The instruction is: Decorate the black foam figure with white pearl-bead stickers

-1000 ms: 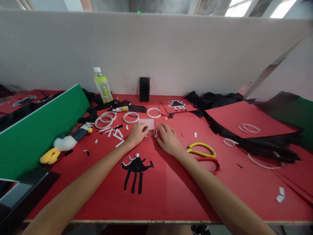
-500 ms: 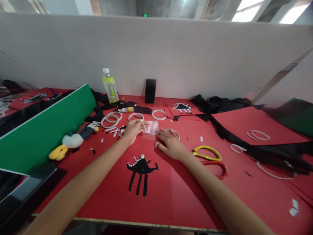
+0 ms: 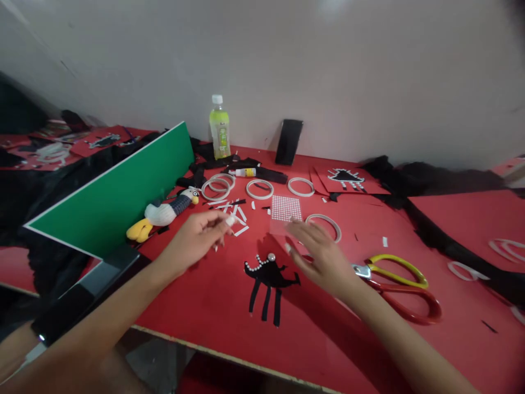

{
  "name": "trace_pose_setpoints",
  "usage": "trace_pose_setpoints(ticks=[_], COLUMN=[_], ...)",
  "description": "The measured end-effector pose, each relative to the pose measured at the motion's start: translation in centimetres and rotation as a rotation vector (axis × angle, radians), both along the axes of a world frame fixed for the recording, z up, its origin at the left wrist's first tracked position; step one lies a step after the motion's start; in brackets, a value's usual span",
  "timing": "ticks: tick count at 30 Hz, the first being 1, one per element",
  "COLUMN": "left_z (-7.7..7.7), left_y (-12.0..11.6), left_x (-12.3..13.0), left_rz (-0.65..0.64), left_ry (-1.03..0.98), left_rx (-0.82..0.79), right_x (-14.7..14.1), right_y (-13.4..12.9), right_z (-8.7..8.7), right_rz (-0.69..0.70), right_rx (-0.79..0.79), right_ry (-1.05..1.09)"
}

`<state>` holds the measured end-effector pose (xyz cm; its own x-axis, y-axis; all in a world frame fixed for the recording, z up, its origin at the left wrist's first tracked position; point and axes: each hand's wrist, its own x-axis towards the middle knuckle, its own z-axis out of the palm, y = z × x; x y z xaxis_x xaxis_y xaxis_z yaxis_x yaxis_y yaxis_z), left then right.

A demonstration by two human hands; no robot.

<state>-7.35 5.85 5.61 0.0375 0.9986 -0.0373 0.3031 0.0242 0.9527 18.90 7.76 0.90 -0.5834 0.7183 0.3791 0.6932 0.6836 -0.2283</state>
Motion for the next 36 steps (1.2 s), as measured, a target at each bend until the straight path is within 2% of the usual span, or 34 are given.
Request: trace_pose_setpoints(ticks=[2,4,7,11,15,17,19,22,24,27,31,36], left_z=[-1.3,-2.7,-4.1,-4.5,-4.2,-3.9,-3.7,-3.5,-3.4,-3.4,-3.3,-3.5], left_y=[-1.7,-2.8,-3.5,-3.6,-3.9,-4.0,-4.0,-3.9,-3.8,-3.6,-3.6,-3.8], left_x=[-0.5,-0.8,-1.1,-1.0,-0.3,0.2,0.7,1.3,1.7,2.2,2.6,2.5], left_rz=[-0.098,-0.162,-0.19,-0.217,-0.227,-0.216,-0.22,-0.221,-0.217,-0.21,-0.207,-0.154], left_ry=[0.135,0.26,0.4,0.424,0.354,0.325,0.315,0.343,0.374,0.417,0.445,0.455], left_rx=[-0.026,0.024,0.145,0.226,0.195,0.174,0.181,0.234,0.271,0.333,0.371,0.362], right_x=[-1.3,-2.5,-4.0,-4.9,-4.6,-4.4,-4.5,-5.3,-5.9,-6.7,-6.8,-6.2], right_y=[-1.5,-2.7,-4.2,-5.1,-4.4,-3.7,-3.0,-2.3,-2.1,-1.9,-1.6,-1.4], right_z=[0.2,0.2,0.0,0.0,-0.1,-0.1,0.1,0.3,0.1,-0.6,-1.4,-0.8], right_rz=[0.158,0.216,0.151,0.129,0.144,0.134,0.136,0.171,0.149,0.082,0.093,0.082], right_rx=[-0.112,-0.147,-0.079,-0.061,-0.039,-0.1,-0.319,-0.761,-0.925,-1.005,-1.094,-1.136], right_ry=[-0.085,-0.184,-0.283,-0.29,-0.115,0.034,0.23,0.547,0.73,0.9,1.035,1.1])
